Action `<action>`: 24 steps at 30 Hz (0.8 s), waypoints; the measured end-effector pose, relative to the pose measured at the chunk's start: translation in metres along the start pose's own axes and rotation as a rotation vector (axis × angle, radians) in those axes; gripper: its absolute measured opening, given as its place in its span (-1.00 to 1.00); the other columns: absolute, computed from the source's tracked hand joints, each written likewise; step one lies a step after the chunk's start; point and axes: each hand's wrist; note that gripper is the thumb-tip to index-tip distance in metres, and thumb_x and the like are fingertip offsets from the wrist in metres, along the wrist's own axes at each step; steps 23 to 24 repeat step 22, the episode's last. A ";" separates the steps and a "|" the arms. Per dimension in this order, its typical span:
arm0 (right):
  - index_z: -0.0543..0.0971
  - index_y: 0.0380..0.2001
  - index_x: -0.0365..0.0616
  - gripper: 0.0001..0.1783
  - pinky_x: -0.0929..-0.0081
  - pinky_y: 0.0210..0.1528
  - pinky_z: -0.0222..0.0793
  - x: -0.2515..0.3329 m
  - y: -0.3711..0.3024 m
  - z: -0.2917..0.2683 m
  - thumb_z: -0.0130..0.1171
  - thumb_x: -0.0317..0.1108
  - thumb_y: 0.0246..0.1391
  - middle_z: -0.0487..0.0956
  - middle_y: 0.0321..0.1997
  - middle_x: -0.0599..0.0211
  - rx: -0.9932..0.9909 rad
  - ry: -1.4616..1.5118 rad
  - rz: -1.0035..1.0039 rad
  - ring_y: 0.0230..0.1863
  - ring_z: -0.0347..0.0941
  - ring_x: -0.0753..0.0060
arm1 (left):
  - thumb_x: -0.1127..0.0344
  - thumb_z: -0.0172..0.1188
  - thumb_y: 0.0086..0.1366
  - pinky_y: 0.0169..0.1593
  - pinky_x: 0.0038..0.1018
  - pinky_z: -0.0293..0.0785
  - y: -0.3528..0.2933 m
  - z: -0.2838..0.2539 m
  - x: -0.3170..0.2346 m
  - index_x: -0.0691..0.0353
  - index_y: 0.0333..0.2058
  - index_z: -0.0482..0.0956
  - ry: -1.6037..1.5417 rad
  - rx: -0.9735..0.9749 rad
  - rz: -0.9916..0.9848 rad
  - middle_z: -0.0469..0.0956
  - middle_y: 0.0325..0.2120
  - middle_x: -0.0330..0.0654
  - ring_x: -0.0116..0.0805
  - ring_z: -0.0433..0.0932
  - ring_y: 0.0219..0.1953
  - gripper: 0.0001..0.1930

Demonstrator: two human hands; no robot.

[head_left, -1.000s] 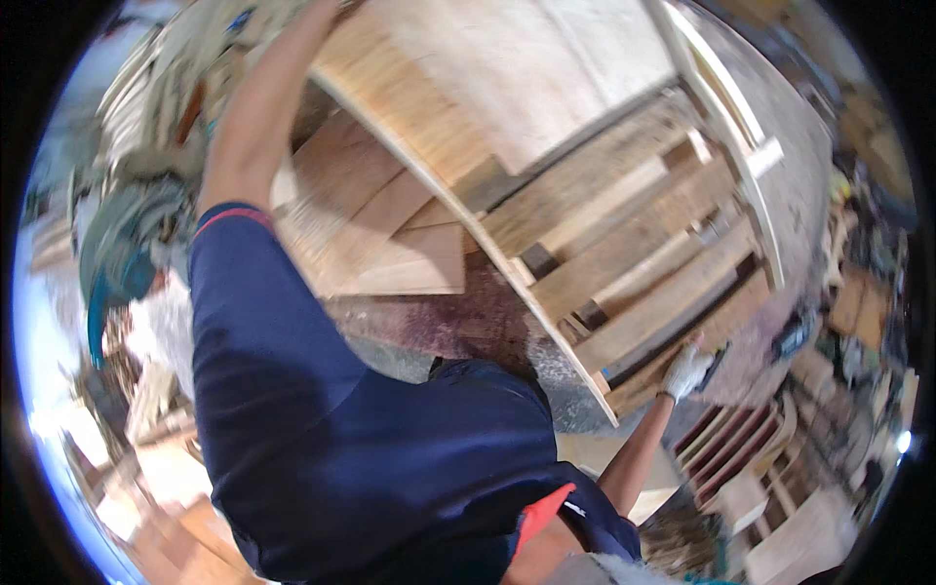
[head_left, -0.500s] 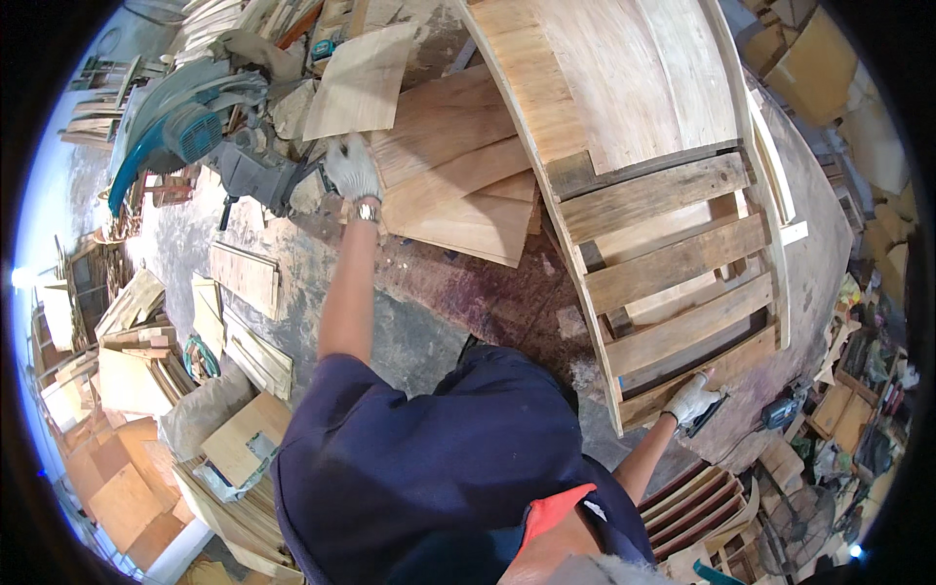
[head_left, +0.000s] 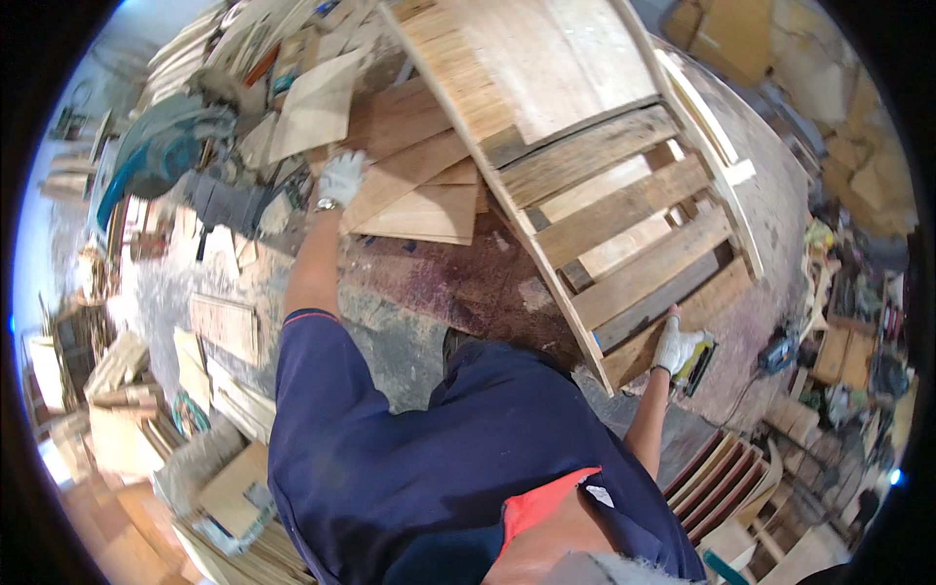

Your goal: The person sands a wooden chair frame with an orbital sander, then flips it over. They pick up a rectangular wood panel from the floor and place it on the frame, then use a nail gun to fasten the panel to the chair frame.

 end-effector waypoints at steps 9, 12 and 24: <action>0.16 0.40 -0.39 0.20 0.06 0.28 0.36 0.012 -0.009 -0.004 0.40 0.27 -0.04 0.47 0.23 -0.43 -0.005 -0.079 0.050 0.25 0.45 -0.31 | 0.35 0.02 0.35 -0.38 -0.27 0.64 -0.029 -0.063 0.033 0.09 -0.21 0.50 0.234 0.012 0.138 0.65 -0.42 -0.11 -0.15 0.69 -0.43 -0.90; 0.18 0.37 -0.44 0.19 0.06 0.32 0.31 0.006 -0.002 -0.002 0.44 0.23 -0.06 0.44 0.25 -0.43 -0.044 -0.073 -0.010 0.28 0.40 -0.33 | 0.34 0.04 0.35 -0.43 -0.29 0.61 -0.057 -0.104 0.013 0.09 -0.23 0.50 0.287 0.045 0.129 0.65 -0.47 -0.14 -0.18 0.69 -0.44 -0.92; 0.15 0.38 -0.48 0.20 0.07 0.45 0.12 -0.001 -0.003 0.006 0.39 0.27 0.01 0.29 0.38 -0.37 -0.108 -0.019 -0.106 0.42 0.18 -0.36 | 0.25 0.31 0.19 -0.20 -0.19 0.65 -0.196 -0.252 -0.052 0.06 0.04 0.60 -0.298 -0.029 -0.470 0.71 -0.29 0.09 -0.08 0.73 -0.25 -0.59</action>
Point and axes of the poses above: each hand's wrist, its own y-axis towards the middle knuckle, its own z-axis out of the palm, x = y × z
